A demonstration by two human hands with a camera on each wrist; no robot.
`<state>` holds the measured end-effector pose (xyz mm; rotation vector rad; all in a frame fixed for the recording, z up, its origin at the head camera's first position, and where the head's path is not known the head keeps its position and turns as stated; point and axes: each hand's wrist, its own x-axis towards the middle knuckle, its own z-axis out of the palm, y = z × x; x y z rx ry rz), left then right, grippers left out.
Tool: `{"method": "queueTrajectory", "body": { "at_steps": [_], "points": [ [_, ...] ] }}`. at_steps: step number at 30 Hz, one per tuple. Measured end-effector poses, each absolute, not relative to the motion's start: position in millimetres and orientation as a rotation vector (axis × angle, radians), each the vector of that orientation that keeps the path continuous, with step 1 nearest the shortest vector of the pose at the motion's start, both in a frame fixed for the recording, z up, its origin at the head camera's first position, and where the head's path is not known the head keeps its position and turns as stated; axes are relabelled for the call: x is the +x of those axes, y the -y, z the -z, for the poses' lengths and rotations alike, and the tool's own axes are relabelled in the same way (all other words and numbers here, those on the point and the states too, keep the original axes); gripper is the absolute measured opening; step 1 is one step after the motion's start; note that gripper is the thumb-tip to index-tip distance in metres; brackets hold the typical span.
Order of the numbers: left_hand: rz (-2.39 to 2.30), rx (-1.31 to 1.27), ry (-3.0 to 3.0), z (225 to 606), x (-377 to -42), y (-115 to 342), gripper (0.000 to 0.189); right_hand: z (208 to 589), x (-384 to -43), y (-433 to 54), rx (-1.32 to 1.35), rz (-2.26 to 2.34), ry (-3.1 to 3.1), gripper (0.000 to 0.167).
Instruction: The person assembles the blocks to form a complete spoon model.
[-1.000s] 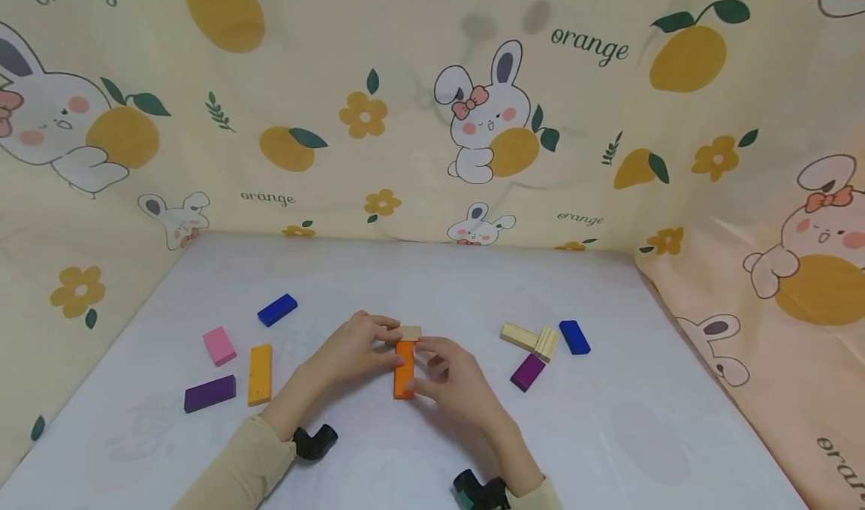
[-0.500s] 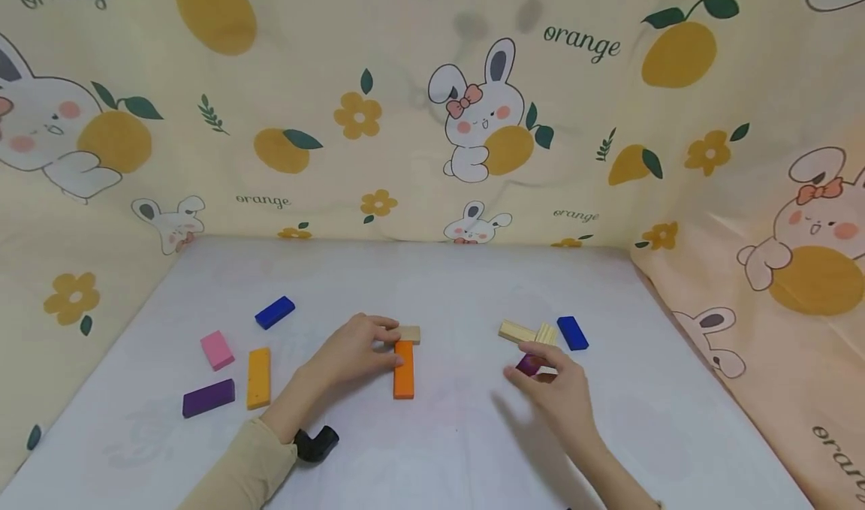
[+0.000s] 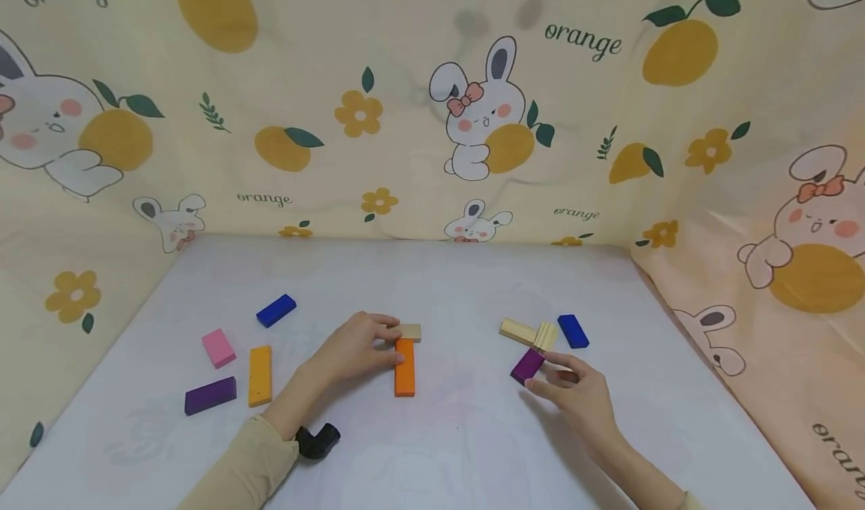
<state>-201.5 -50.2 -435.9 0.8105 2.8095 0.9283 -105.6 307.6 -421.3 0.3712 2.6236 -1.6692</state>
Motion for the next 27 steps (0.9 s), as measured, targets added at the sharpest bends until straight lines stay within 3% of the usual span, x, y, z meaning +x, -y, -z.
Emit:
{"method": "queueTrajectory", "body": {
  "at_steps": [14, 27],
  "points": [
    [-0.917, 0.788, -2.8, 435.5, -201.5, 49.1, 0.044, 431.0, -115.0, -310.5, 0.374, 1.451, -2.675, 0.084],
    [-0.912, 0.787, -2.799, 436.1, -202.8, 49.4, 0.045, 436.6, -124.6, -310.1, 0.288, 1.351, -2.755, 0.082]
  ]
}}
